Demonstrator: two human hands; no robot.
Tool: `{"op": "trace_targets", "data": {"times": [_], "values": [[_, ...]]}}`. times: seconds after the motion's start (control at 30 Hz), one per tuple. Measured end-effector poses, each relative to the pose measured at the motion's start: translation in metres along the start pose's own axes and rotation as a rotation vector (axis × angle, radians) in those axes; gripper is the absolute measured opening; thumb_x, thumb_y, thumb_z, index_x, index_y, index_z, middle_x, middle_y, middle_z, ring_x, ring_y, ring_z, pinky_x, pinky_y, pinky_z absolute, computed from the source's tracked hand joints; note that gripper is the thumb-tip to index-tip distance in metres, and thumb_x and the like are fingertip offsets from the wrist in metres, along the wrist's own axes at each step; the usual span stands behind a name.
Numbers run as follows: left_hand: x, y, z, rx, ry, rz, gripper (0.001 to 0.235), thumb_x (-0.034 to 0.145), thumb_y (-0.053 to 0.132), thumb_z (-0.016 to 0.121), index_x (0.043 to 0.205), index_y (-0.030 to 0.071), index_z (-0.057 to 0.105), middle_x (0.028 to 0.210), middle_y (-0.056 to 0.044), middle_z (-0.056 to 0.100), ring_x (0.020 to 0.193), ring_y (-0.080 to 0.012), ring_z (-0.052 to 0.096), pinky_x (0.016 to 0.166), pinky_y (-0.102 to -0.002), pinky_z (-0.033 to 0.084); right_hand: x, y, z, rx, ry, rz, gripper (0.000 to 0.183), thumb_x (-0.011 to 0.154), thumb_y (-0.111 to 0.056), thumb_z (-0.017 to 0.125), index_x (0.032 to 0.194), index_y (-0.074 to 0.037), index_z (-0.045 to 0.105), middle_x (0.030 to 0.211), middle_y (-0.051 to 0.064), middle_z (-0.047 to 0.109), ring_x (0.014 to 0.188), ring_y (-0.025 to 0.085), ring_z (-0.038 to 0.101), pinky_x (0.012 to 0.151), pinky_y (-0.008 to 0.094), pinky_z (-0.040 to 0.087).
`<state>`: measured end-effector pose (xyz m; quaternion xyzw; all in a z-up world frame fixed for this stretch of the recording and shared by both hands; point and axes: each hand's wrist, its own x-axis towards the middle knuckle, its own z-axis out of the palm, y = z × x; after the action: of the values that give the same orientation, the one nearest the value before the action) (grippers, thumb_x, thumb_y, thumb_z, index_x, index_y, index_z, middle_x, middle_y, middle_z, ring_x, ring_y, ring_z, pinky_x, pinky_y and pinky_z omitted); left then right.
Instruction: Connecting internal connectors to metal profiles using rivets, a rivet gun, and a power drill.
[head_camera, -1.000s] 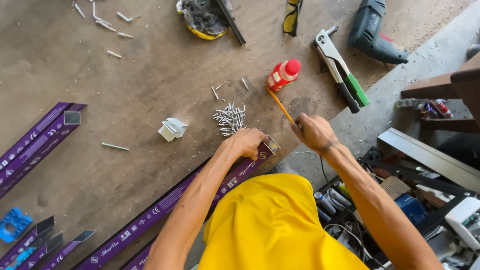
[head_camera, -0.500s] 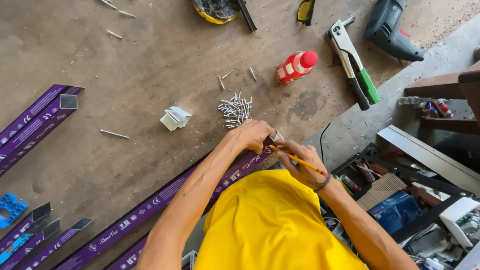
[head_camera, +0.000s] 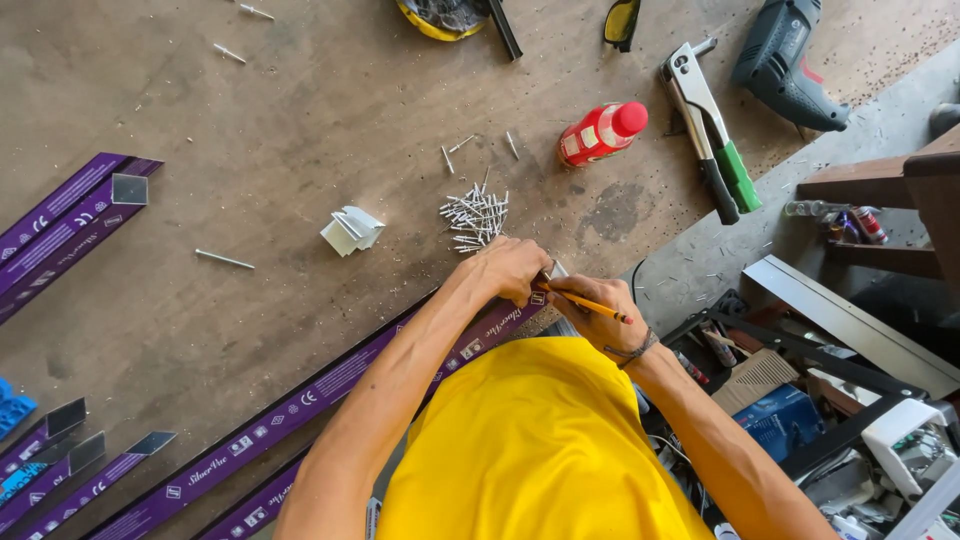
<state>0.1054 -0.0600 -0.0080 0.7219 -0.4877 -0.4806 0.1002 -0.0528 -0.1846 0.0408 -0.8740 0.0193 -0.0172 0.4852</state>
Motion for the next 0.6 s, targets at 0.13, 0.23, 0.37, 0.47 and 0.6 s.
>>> {"op": "trace_targets", "data": {"times": [0.13,0.23,0.37,0.47,0.6], "values": [[-0.003,0.003,-0.003,0.03,0.005,-0.009,0.046,0.056,0.019,0.088,0.101,0.025,0.078,0.09,-0.007,0.078,0.1,-0.0305,0.076,0.092,-0.04,0.055,0.005,-0.01,0.001,-0.026,0.009,0.0,0.01,0.095,-0.012,0.072,0.1,-0.005,0.077,0.073,0.013,0.072,0.056,0.027,0.07,0.05,0.034,0.056],[-0.005,0.004,-0.005,0.035,0.003,0.005,0.045,0.057,0.019,0.088,0.1,0.024,0.079,0.092,-0.007,0.078,0.101,-0.0313,0.075,0.092,-0.039,0.055,0.009,-0.014,0.004,-0.032,-0.006,-0.016,0.01,0.094,-0.008,0.072,0.101,-0.006,0.078,0.075,0.012,0.073,0.061,0.029,0.073,0.054,0.035,0.058],[-0.001,0.0,-0.002,0.021,0.008,0.006,0.044,0.057,0.019,0.087,0.099,0.025,0.079,0.091,-0.006,0.079,0.1,-0.0311,0.076,0.091,-0.039,0.055,0.009,-0.007,0.008,-0.121,-0.069,-0.001,0.013,0.09,-0.005,0.072,0.102,-0.008,0.077,0.078,0.013,0.074,0.068,0.034,0.074,0.058,0.04,0.059],[-0.001,-0.001,0.0,0.021,0.015,0.007,0.043,0.057,0.019,0.087,0.098,0.025,0.079,0.09,-0.006,0.079,0.099,-0.0312,0.076,0.091,-0.039,0.056,0.005,0.004,0.015,-0.137,-0.125,-0.002,0.014,0.09,-0.005,0.07,0.102,-0.009,0.076,0.079,0.013,0.073,0.07,0.035,0.074,0.06,0.042,0.06],[0.0,-0.002,0.004,0.015,0.017,0.004,0.041,0.057,0.017,0.086,0.097,0.024,0.079,0.091,-0.007,0.079,0.1,-0.033,0.076,0.091,-0.04,0.056,0.011,-0.002,0.009,-0.134,-0.169,0.006,0.016,0.09,-0.003,0.067,0.103,-0.008,0.076,0.079,0.014,0.073,0.072,0.034,0.074,0.061,0.043,0.06]]}}
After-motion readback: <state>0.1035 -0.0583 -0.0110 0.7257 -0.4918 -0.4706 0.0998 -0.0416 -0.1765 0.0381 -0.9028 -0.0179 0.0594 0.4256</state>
